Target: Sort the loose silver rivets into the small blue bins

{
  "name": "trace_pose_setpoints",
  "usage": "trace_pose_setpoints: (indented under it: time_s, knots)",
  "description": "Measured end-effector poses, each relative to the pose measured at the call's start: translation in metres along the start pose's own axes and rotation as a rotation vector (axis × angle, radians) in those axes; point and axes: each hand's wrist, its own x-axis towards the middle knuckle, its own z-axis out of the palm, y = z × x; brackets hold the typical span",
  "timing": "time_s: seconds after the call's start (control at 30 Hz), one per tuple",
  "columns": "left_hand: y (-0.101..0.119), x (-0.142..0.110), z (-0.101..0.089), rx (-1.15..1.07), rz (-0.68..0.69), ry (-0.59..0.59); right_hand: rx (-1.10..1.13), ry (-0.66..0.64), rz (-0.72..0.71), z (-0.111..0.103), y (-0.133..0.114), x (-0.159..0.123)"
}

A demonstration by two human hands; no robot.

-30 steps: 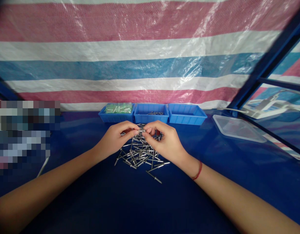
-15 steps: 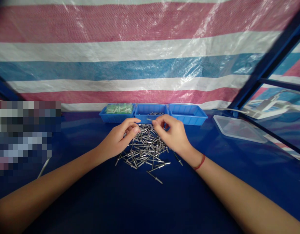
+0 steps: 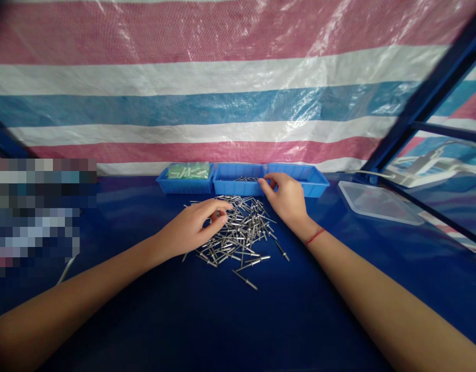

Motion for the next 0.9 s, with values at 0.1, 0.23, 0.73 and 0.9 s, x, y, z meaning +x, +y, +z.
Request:
trace_pose_setpoints:
  time_s: [0.1, 0.23, 0.73, 0.9]
  knots:
    - [0.001, 0.000, -0.002, 0.032, 0.049, -0.035, 0.053, 0.001, 0.017, -0.002, -0.004, -0.002]
    - [0.004, 0.001, -0.003, 0.074, 0.111, -0.105, 0.184, -0.006, 0.090, -0.004, -0.016, -0.010]
    - [0.003, 0.001, -0.007, 0.393, 0.157, -0.303, 0.451, -0.175, 0.165, 0.004, -0.040, -0.030]
    - [0.005, 0.004, -0.010, 0.425, 0.166, -0.312, 0.463, -0.183, 0.149, 0.004, -0.040, -0.031]
